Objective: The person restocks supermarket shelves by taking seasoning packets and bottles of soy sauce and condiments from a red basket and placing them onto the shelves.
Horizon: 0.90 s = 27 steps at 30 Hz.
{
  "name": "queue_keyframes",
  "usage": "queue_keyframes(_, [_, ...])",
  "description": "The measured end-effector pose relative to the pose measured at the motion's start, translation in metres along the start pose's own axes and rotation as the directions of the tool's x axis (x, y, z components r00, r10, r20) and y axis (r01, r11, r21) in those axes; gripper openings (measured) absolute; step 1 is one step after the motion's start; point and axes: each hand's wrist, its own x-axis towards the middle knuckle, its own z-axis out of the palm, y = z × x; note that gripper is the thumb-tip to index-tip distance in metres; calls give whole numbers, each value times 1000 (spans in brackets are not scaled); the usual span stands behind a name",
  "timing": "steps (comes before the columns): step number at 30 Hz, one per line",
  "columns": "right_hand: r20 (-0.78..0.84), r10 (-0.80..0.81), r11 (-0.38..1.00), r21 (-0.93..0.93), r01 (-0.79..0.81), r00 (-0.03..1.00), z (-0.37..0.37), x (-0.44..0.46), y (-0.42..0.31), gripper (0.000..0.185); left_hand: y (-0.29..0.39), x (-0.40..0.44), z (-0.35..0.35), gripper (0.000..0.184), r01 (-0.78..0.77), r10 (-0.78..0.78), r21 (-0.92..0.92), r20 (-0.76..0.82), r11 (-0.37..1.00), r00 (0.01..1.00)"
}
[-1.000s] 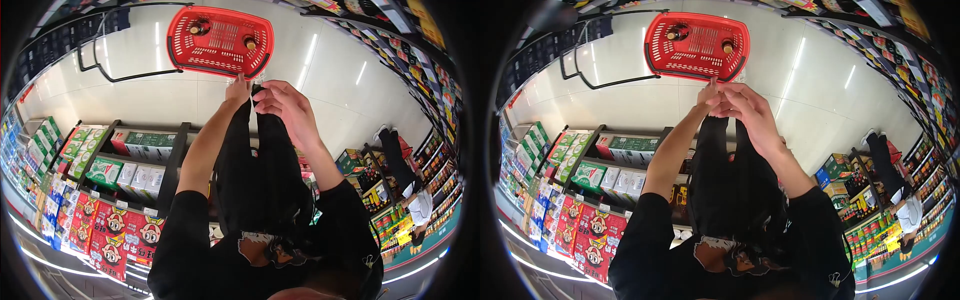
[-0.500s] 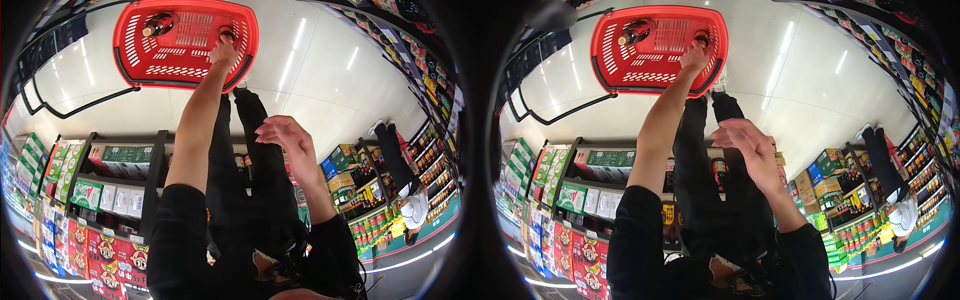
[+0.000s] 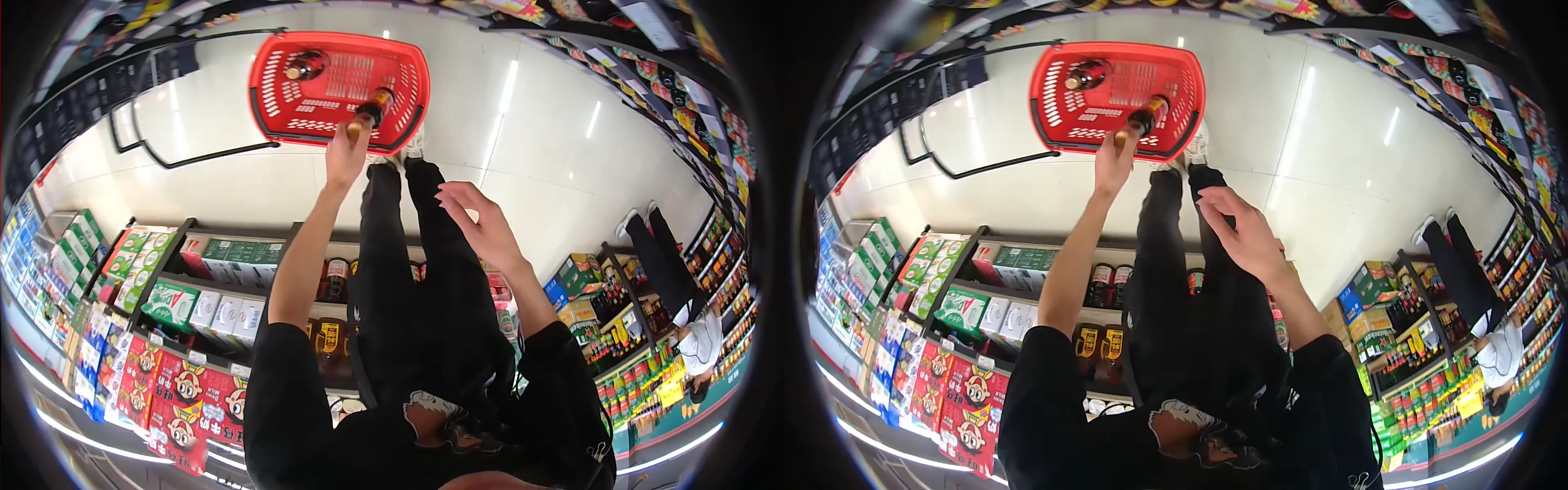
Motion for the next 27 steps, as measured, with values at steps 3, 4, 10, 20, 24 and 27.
queue_keyframes(3, [13, -6, 990, -139, 8, 1000, 1, -21, -33, 33, 66, -96, -69, 37, -42, 22, -328, -65, 944, 998])
queue_keyframes(4, [-23, -106, 984, -146, 102, 994, 2, -27, -40, 38, 87, -127, -91, 35, -37, -1, -396, -95, 917, 995])
queue_keyframes(10, [117, -249, 949, 229, 218, 961, -4, -52, -110, 63, 175, -284, -205, 40, -293, 175, -574, -252, 765, 952])
queue_keyframes(20, [784, -310, 906, 415, -82, 538, 6, -108, -192, 74, 241, -313, -273, 59, -351, 217, -695, -277, 628, 936])
queue_keyframes(24, [771, -324, 946, 251, 206, 548, 33, -144, -223, 66, 286, -304, -256, 52, -467, 346, -684, -320, 560, 882])
queue_keyframes(27, [581, -484, 868, 226, 442, 654, 42, -146, -218, 79, 292, -305, -231, 56, -566, 327, -607, -466, 558, 822])
